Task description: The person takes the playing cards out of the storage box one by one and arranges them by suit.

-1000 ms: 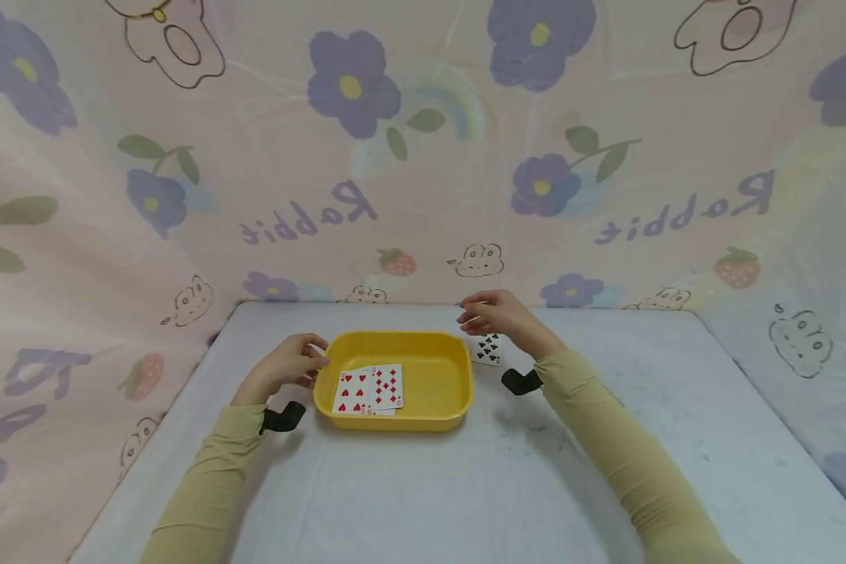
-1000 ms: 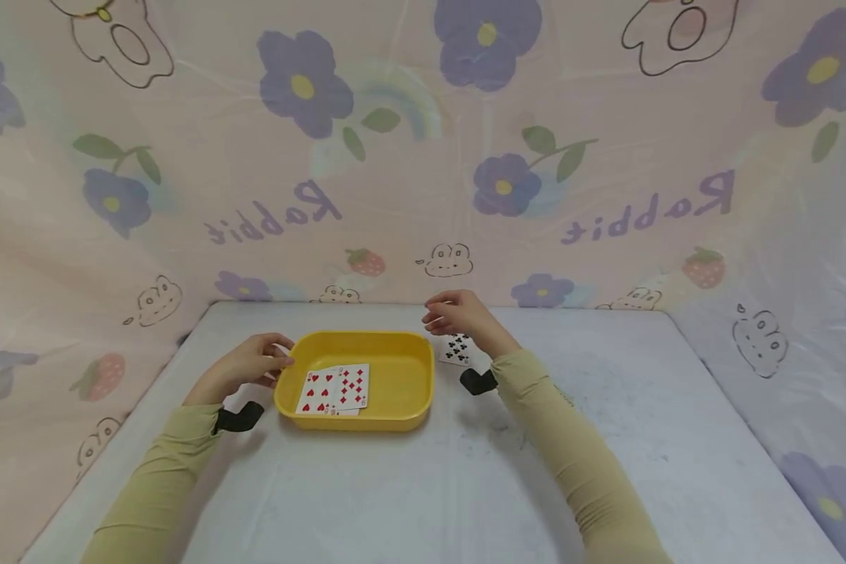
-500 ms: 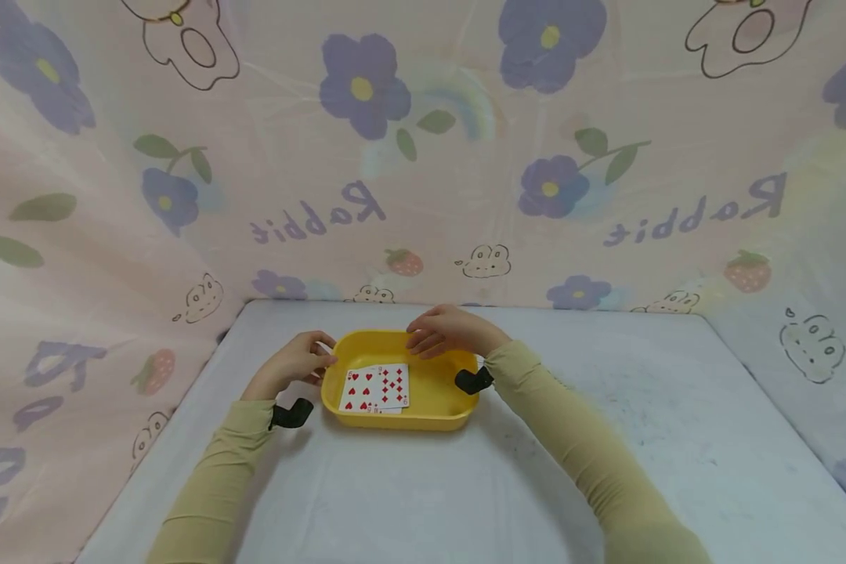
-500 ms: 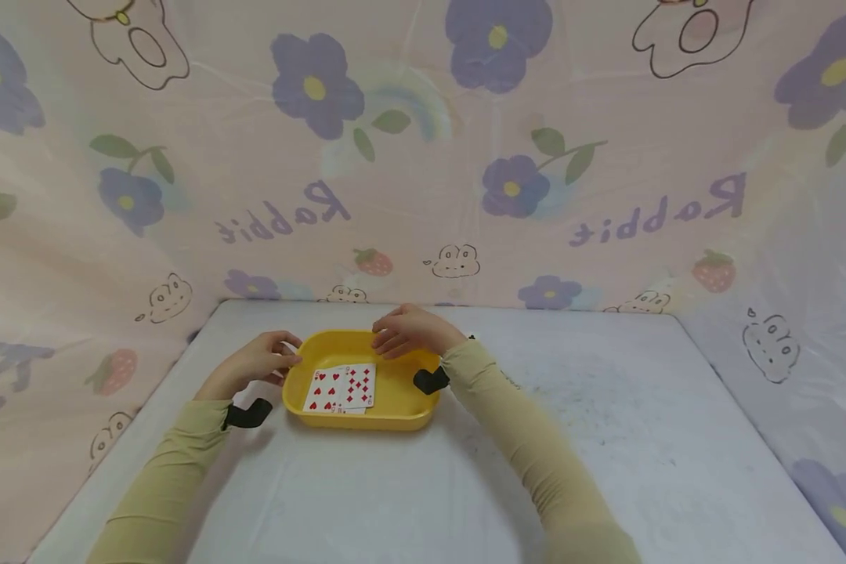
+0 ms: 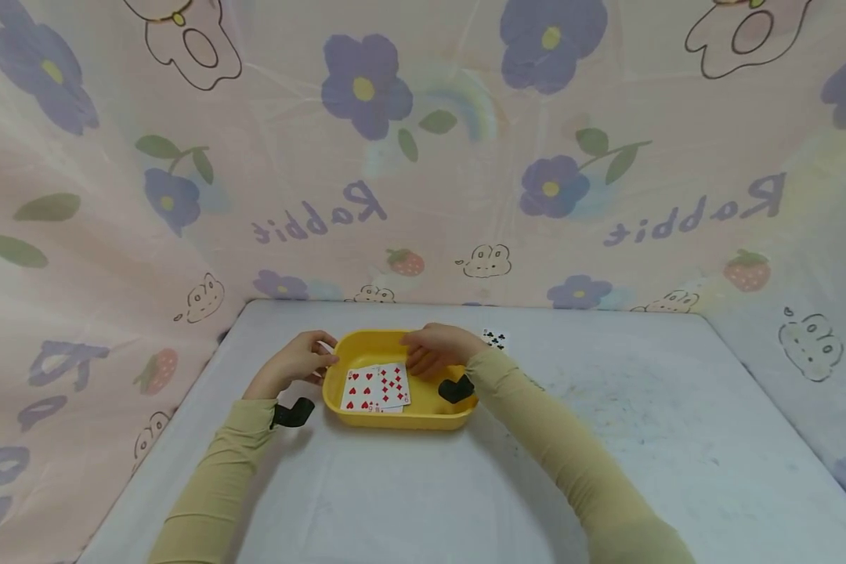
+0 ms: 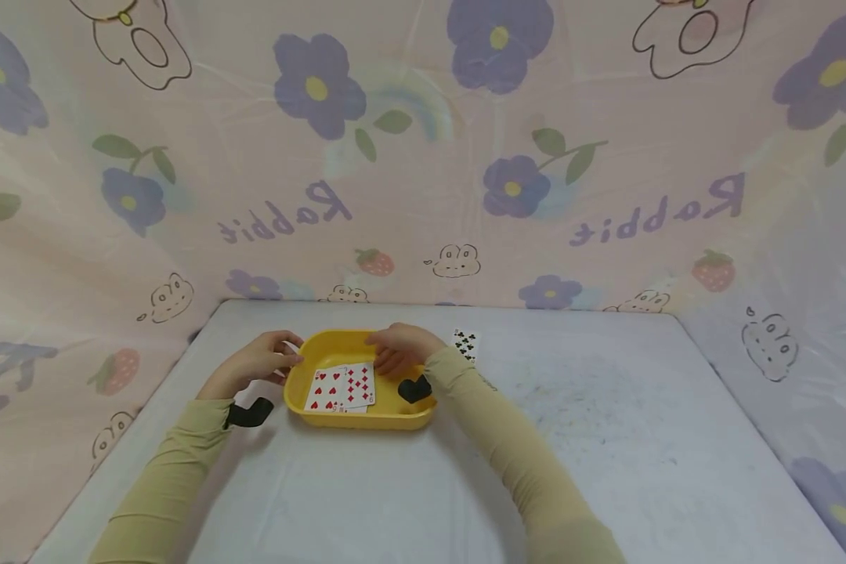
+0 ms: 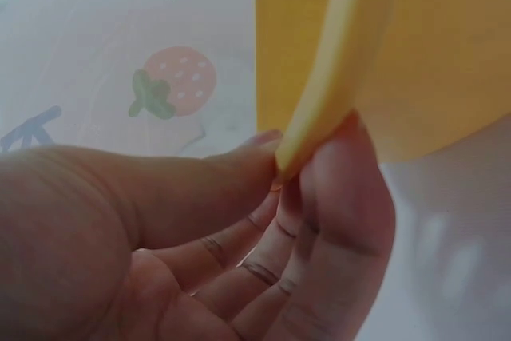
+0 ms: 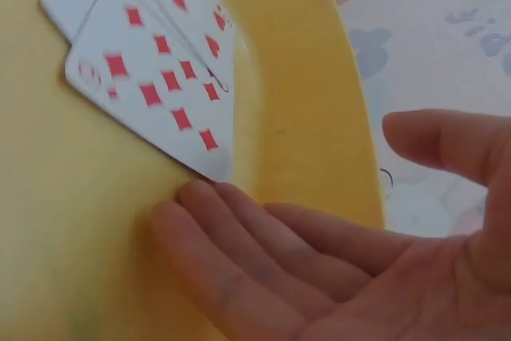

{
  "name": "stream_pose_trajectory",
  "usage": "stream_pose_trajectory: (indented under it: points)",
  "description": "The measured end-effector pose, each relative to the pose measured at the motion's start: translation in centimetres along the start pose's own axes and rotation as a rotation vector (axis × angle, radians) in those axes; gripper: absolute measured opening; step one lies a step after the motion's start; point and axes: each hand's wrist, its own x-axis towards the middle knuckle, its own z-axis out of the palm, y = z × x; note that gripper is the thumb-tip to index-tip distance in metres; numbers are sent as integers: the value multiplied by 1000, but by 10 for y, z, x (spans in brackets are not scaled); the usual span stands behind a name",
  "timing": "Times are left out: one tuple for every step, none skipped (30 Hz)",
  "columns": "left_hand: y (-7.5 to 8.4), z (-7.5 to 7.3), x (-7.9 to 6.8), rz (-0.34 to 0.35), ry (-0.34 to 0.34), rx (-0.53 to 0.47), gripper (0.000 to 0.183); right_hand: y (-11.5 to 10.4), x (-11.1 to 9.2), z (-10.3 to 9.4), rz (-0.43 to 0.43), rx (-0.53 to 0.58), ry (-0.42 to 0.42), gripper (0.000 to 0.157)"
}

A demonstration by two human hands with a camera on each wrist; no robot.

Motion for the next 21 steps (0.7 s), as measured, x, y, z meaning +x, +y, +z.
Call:
stream_pose_trajectory:
  points:
    - [0,0,0,-1,-1,-1,34,0,2,2,8,25,-12,53]
    - [0,-1,-1,0,-3,1,34,-1,4,4,19,55,-22,54]
    - [0,-1,-1,0,-4,2,34,-1,6,7,28,81,-30,55]
    - [0,-1,-1,-1,-3,2,34,-1,8,9,39,105,-40,56]
    - [0,-1,-1,-6,1,-1,34,-1,10,12,48,127,-49,56]
    - [0,-1,-1,-9,4,-3,33,-1,11,15,61,153,-59,57]
    - [-1,0,-1,-6,3,0,33,-1,13,18,74,177,-70,57]
    - [-1,0,-1,-2,2,4,33,-1,14,21,86,194,-79,58]
    - [-2,0,0,-3,7,1,33,-2,15,24,95,203,-86,58]
    - [-2,0,0,-3,9,-1,32,-2,16,26,102,209,-89,58]
    - [-3,1,0,-1,11,-3,33,-3,16,28,107,207,-88,58]
    - [-3,1,1,6,9,0,33,-3,17,29,111,199,-84,58]
    - [-4,1,1,11,9,0,33,-4,17,30,110,183,-77,57]
    - [-4,1,1,13,11,-2,33,-4,17,31,106,167,-70,56]
    - [-4,1,1,16,12,-5,33,-5,17,32,104,151,-67,52]
    - [-4,1,1,20,12,-4,33,-5,17,32,102,137,-74,48]
    - [-5,1,1,21,13,-6,33,-5,17,32,102,116,-85,44]
    - [-5,1,2,20,14,-5,33,-5,18,32,101,96,-96,39]
    - [-5,1,2,18,16,-4,33,-5,18,33,98,73,-114,34]
    - [-5,1,2,16,16,-1,33,-4,19,33,90,46,-129,29]
    - [-5,1,2,13,17,1,33,-4,20,33,82,18,-142,23]
